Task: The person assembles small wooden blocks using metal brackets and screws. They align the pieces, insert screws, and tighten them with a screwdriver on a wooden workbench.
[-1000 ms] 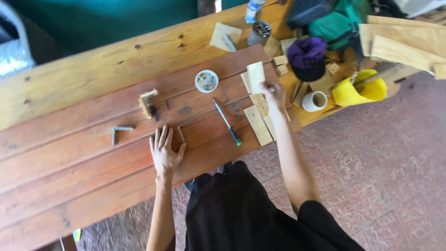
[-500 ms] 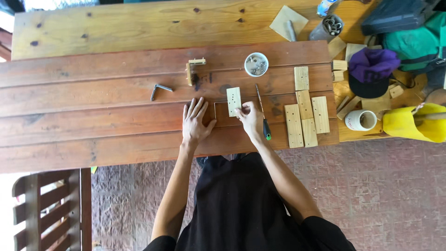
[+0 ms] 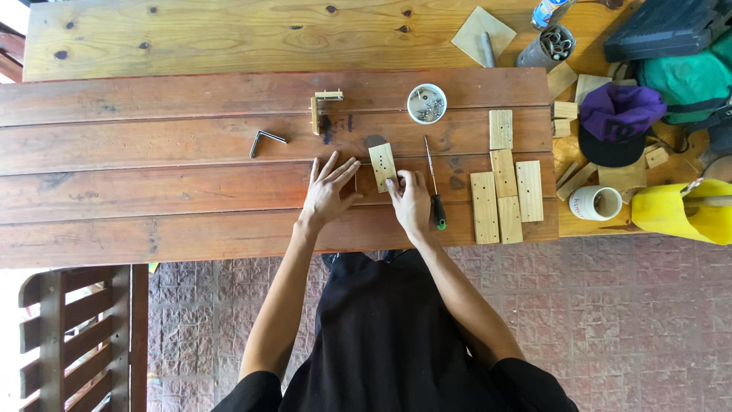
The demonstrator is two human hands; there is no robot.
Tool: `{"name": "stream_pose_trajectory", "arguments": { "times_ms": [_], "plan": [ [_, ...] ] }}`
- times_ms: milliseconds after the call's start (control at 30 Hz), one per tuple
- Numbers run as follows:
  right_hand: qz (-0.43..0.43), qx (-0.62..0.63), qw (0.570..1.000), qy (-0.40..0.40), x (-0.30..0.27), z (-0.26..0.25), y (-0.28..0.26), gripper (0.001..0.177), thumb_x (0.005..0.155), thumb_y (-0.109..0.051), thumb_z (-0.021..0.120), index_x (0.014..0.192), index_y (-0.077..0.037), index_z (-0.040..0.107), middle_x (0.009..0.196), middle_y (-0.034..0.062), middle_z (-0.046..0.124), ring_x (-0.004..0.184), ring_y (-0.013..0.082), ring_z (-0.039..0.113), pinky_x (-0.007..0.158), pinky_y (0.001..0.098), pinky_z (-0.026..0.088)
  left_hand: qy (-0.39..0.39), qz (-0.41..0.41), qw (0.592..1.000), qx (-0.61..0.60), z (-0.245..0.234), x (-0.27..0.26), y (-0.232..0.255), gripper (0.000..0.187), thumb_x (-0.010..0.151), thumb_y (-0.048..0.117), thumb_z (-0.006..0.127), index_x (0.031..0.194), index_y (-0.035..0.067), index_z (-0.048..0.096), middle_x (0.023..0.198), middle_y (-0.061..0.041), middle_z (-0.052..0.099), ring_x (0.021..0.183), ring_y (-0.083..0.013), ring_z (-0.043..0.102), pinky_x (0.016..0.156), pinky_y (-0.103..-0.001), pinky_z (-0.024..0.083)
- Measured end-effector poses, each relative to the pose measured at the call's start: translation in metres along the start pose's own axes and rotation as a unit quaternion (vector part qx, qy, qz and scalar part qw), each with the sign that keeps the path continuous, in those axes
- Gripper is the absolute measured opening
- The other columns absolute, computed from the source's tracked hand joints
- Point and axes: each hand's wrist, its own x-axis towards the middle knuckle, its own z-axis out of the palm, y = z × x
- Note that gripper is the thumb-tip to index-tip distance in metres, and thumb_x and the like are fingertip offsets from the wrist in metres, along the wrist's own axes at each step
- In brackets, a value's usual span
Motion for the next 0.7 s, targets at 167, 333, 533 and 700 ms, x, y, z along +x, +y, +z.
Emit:
{"name": "stream_pose_trajectory", "arguments": {
  "times_ms": [167, 333, 533, 700],
  "plan": [
    [-0.033, -0.049, 0.998, 0.003, -0.002, 0.005, -0.007, 0.072, 0.079, -0.057, 0.083, 0.128, -0.011, 0.056, 0.106, 0.0135, 0.057, 0.088, 0.0358, 0.07, 0.066, 0.049, 0.062, 0.025, -0.016, 0.999, -0.02, 0.0, 0.002, 0.001, 0.08, 0.077, 0.061, 0.076, 0.149, 0.032, 0.054, 0.15, 0.012, 0.057, 0.152, -0.0236, 0.034, 0.125, -0.059, 0.019],
    [-0.007, -0.022, 1.0, -0.019, -0.001, 0.006, -0.006, 0.068, 0.077, -0.036, 0.089, 0.131, -0.013, 0.055, 0.116, 0.0133, 0.054, 0.102, 0.0376, 0.068, 0.075, 0.0509, 0.062, 0.122, 0.002, 0.988, -0.093, 0.01, -0.001, -0.008, 0.08, 0.069, 0.064, 0.085, 0.134, 0.022, 0.066, 0.131, 0.002, 0.069, 0.137, -0.0275, 0.053, 0.122, -0.056, 0.026],
    [-0.078, 0.039, 0.996, -0.03, 0.01, 0.005, 0.002, 0.065, 0.079, -0.018, 0.09, 0.135, -0.01, 0.057, 0.126, 0.0165, 0.053, 0.113, 0.0401, 0.065, 0.086, 0.049, 0.062, 0.253, -0.107, 0.926, -0.259, 0.009, -0.018, -0.009, 0.066, 0.069, 0.042, 0.097, 0.124, 0.016, 0.07, 0.111, -0.006, 0.074, 0.106, -0.0261, 0.07, 0.097, -0.043, 0.052],
    [-0.132, 0.045, 0.989, -0.046, 0.02, 0.007, 0.01, 0.067, 0.078, -0.007, 0.086, 0.139, -0.014, 0.059, 0.134, 0.0103, 0.054, 0.116, 0.0355, 0.062, 0.088, 0.0473, 0.058, 0.269, -0.157, 0.89, -0.334, -0.012, -0.015, 0.014, 0.05, 0.087, 0.037, 0.085, 0.128, 0.012, 0.068, 0.109, -0.008, 0.073, 0.095, -0.0223, 0.073, 0.082, -0.037, 0.058]
  ]
}}
